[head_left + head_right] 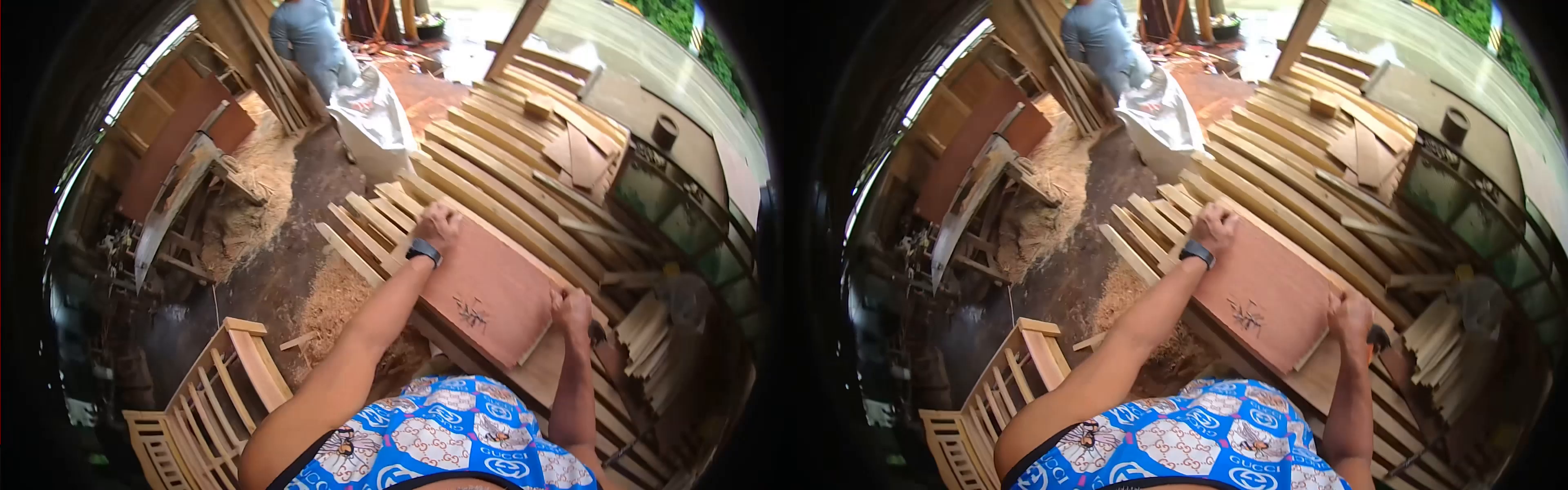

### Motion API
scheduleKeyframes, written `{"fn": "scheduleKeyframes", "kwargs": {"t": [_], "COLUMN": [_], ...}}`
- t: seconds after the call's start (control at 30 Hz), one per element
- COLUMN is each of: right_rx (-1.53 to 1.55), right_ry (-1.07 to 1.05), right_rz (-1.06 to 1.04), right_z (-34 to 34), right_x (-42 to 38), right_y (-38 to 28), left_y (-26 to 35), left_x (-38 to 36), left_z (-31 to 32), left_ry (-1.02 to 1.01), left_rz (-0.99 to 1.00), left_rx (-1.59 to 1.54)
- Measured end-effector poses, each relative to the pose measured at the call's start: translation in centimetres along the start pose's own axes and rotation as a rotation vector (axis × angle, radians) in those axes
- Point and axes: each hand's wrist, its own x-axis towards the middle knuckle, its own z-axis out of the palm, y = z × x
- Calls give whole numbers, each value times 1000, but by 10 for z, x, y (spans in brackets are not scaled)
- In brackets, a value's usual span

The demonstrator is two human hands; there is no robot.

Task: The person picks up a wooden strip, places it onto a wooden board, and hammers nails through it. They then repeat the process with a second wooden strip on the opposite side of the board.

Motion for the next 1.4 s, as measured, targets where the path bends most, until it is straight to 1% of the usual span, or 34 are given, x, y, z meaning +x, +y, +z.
{"fn": "scheduleKeyframes", "kwargs": {"t": [0.03,0.07,0.1,0.17,0.2,0.23,0.3,0.53,0.6,0.63,0.7,0.83,0.93,0.97,1.0,1.03,1.07,1.1,1.13,1.17,1.2,1.23,1.3,1.4], "right_rx": [47,60,58,-78,-104,-105,-23,25,86,90,249,281,247,296,347,184,380,170,48,139,114,191,230,283], "right_ry": [-42,-40,-21,34,-12,-4,-25,-77,-151,-150,-74,-41,-27,-73,-105,-146,-227,-229,-269,-342,-332,-286,-255,-303], "right_rz": [24,46,51,-38,-44,-35,22,81,191,195,211,225,174,176,202,162,258,170,122,240,263,243,203,240], "right_z": [5,0,2,12,5,0,-4,-17,-28,-26,-19,-20,-20,-19,-17,-12,-21,20,1,-5,-12,-15,-23,-29], "right_x": [7,3,2,2,1,0,-3,-1,-3,-3,-2,0,3,6,6,12,6,22,16,18,18,15,9,11], "right_y": [6,0,-1,2,-6,-12,-18,-27,-35,-32,-23,-22,-24,-25,-22,-17,-24,5,-9,-16,-21,-21,-19,-21], "left_y": [-3,-2,3,1,-1,-1,-3,1,2,2,0,-6,-6,-6,-7,-16,-11,-25,-31,-30,-34,-44,-29,-34], "left_x": [11,2,0,-1,1,1,2,1,0,-1,-1,0,2,2,1,4,1,4,7,10,11,14,6,8], "left_z": [-8,0,-2,2,3,4,5,5,4,5,5,10,8,5,7,11,4,22,30,32,31,35,22,20], "left_ry": [18,-33,7,19,11,0,12,36,28,26,57,44,-6,27,40,90,125,37,65,139,139,101,57,45], "left_rz": [7,10,16,23,28,25,31,26,36,40,64,44,41,39,55,137,242,176,225,344,354,326,169,193], "left_rx": [1,-14,-47,-92,-76,-70,-81,-54,-30,-28,-56,-52,-34,-57,-92,-44,-191,-233,-318,-236,-222,-156,-120,-67]}}
